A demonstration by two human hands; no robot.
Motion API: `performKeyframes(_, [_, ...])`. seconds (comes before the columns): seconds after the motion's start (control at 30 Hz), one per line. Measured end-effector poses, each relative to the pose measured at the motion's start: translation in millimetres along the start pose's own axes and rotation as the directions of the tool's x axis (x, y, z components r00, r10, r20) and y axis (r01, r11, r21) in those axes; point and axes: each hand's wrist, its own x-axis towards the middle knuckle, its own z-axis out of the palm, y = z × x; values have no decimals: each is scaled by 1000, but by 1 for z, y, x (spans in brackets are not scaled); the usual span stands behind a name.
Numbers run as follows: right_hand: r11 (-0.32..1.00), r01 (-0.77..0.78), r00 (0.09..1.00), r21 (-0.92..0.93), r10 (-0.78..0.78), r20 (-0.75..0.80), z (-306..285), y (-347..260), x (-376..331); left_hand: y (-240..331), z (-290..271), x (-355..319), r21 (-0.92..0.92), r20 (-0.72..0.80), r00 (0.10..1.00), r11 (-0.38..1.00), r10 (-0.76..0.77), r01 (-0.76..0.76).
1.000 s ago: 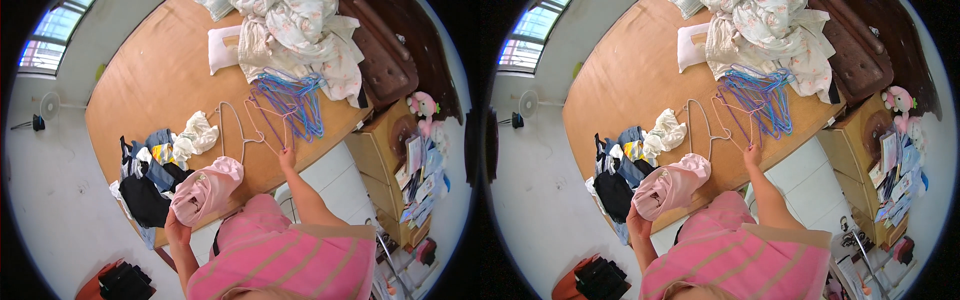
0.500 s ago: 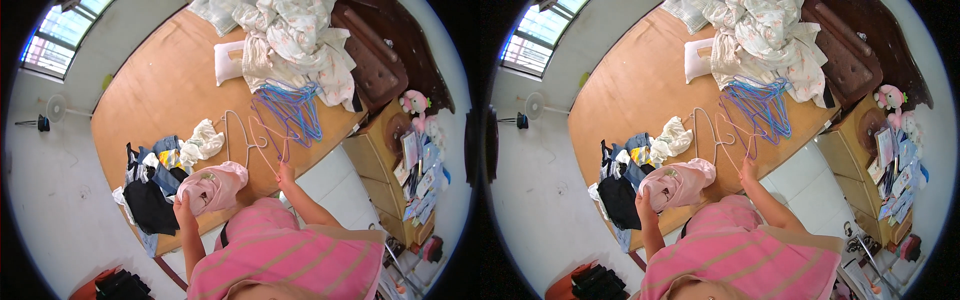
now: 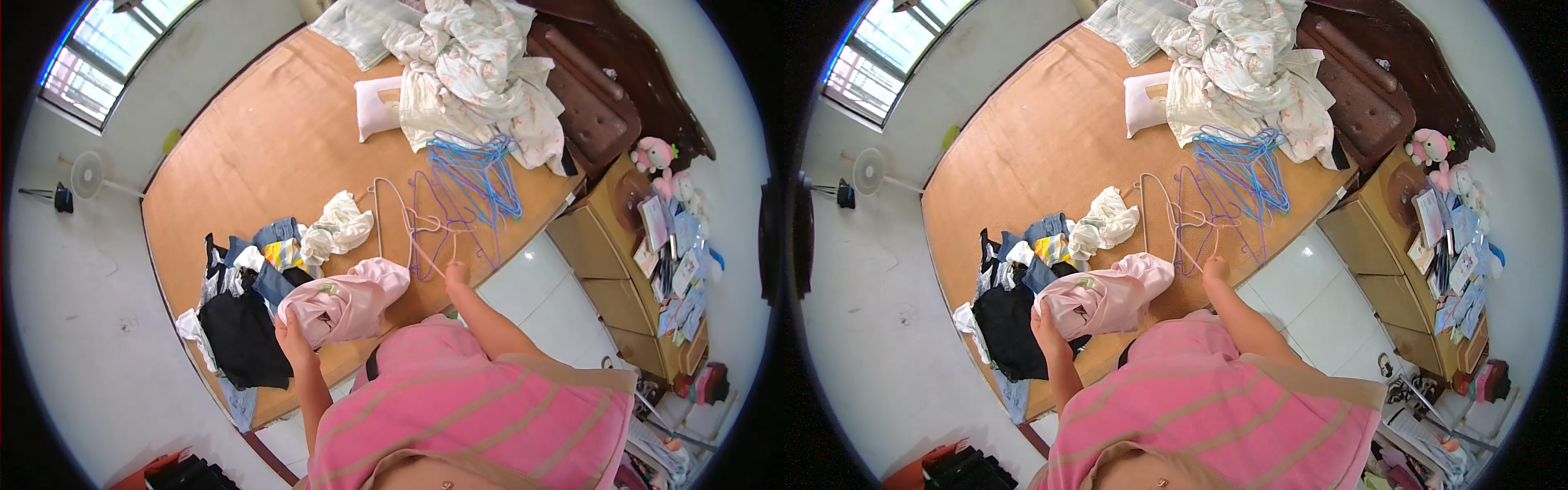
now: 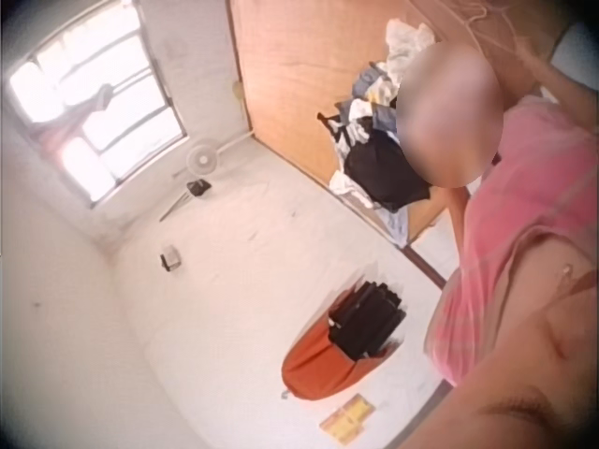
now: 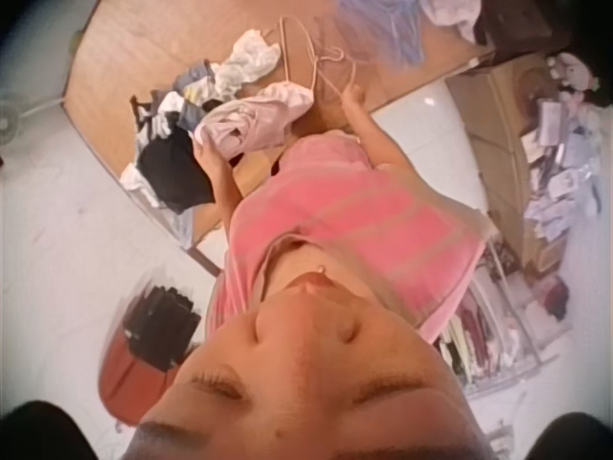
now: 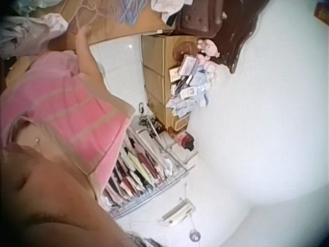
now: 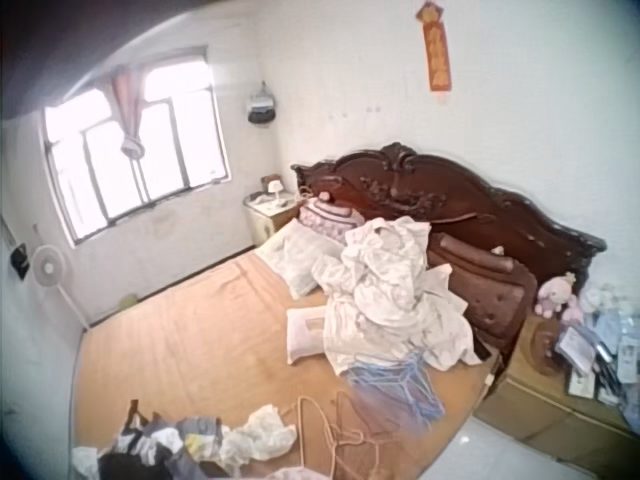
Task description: The person hangs various clothes using hangers and then places them onto a garment rack.
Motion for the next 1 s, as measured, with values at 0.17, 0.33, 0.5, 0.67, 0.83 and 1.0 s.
performKeyframes(0.17, [964, -80, 997, 254, 80, 8, -6, 6, -22, 1, -27, 6, 48, 80, 995, 997, 61, -65])
performKeyframes(0.33, [753, -398, 913, 525, 271, 304, -23, 9, -8, 8, -41, 14, 98, 96, 989, 987, 115, -124])
performKeyframes(0.5, [740, -388, 912, 550, 393, 114, -29, -13, -29, 4, -54, 26, 69, 65, 989, 988, 134, -138])
performKeyframes(0.67, [969, 188, 942, -160, -224, -251, -58, 11, -2, 9, -35, 35, 39, 156, 984, 995, 85, -92])
performKeyframes(0.83, [896, 443, 896, 2, -443, -8, -75, -52, -41, 13, -46, 43, 30, 124, 989, 996, 82, -86])
performKeyframes(1.0, [764, 360, 776, 536, -564, 282, -98, -105, -104, 59, -27, 50, -122, 187, 973, 986, 135, -113])
